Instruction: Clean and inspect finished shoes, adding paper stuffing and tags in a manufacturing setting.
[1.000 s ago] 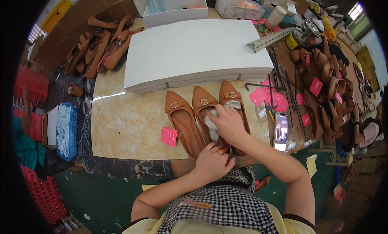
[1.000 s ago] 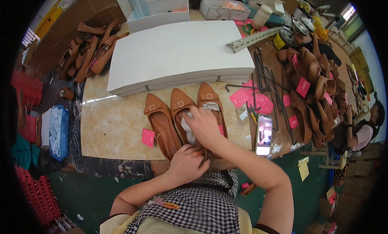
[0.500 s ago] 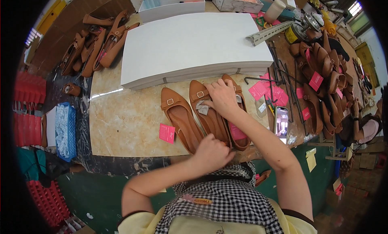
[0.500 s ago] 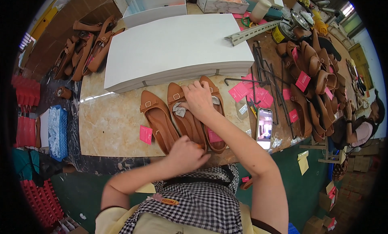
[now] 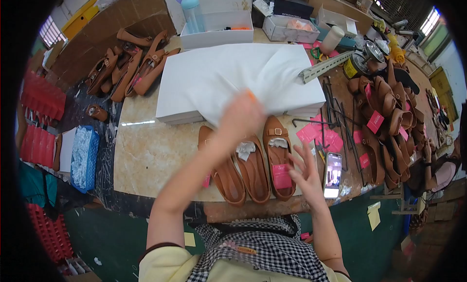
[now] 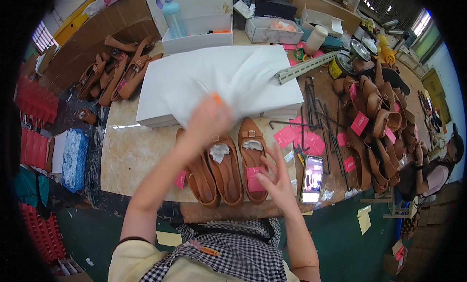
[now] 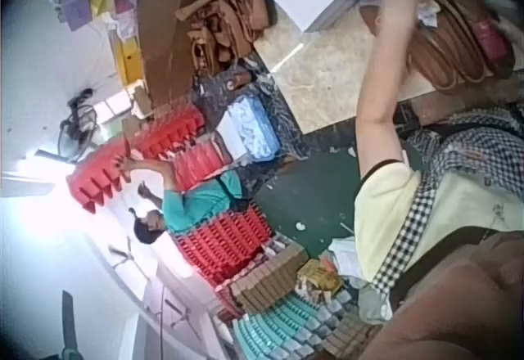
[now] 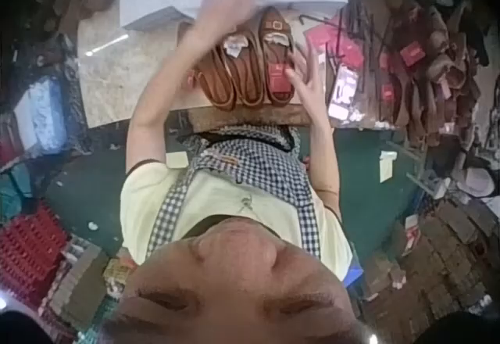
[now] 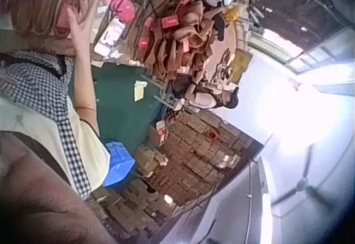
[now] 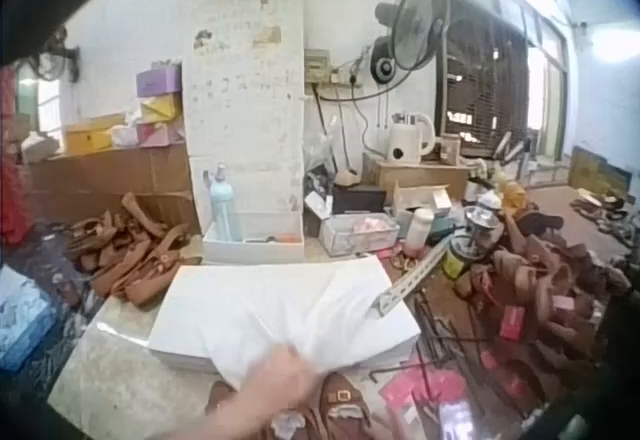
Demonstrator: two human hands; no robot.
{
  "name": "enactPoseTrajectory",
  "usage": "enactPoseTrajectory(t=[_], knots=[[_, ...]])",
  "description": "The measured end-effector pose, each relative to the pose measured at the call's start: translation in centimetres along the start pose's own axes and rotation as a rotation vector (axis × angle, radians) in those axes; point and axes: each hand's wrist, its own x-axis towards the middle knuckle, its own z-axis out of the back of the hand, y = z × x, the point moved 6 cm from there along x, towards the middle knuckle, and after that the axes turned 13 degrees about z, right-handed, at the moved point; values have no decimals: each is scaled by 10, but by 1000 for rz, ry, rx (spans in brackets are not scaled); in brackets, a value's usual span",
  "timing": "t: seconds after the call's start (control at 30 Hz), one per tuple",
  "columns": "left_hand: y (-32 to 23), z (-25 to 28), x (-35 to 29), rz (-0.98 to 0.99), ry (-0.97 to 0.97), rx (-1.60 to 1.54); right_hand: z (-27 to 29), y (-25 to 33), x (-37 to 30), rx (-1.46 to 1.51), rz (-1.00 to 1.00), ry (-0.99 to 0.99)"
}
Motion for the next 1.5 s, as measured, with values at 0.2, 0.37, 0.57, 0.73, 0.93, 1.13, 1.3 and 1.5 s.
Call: enactPoseTrajectory(t=[0.2,0.37,0.57,0.73,0.93,1.13,1.3,1.5], knots=[[-51,31,-124,-279,32,-718,-50,-6,-15,901,-690,-75],[5,32,-168,-172,-256,-406,-107,47,5,396,-396,618],[68,-1,-168,886,-67,-1571,-161,92,5,-368,636,691],[41,-10,-203,232,174,-131,-152,10,52,6,125,398],[16,-32,-223,143,238,-98,-230,3,44,-981,924,568],[15,-33,-213,103,155,-109,-216,-33,58,-770,666,688],[8,-33,-214,103,117,-38,-210,-26,91,-862,556,628],[50,27,-218,349,-211,-216,-100,-10,96,-302,508,388]])
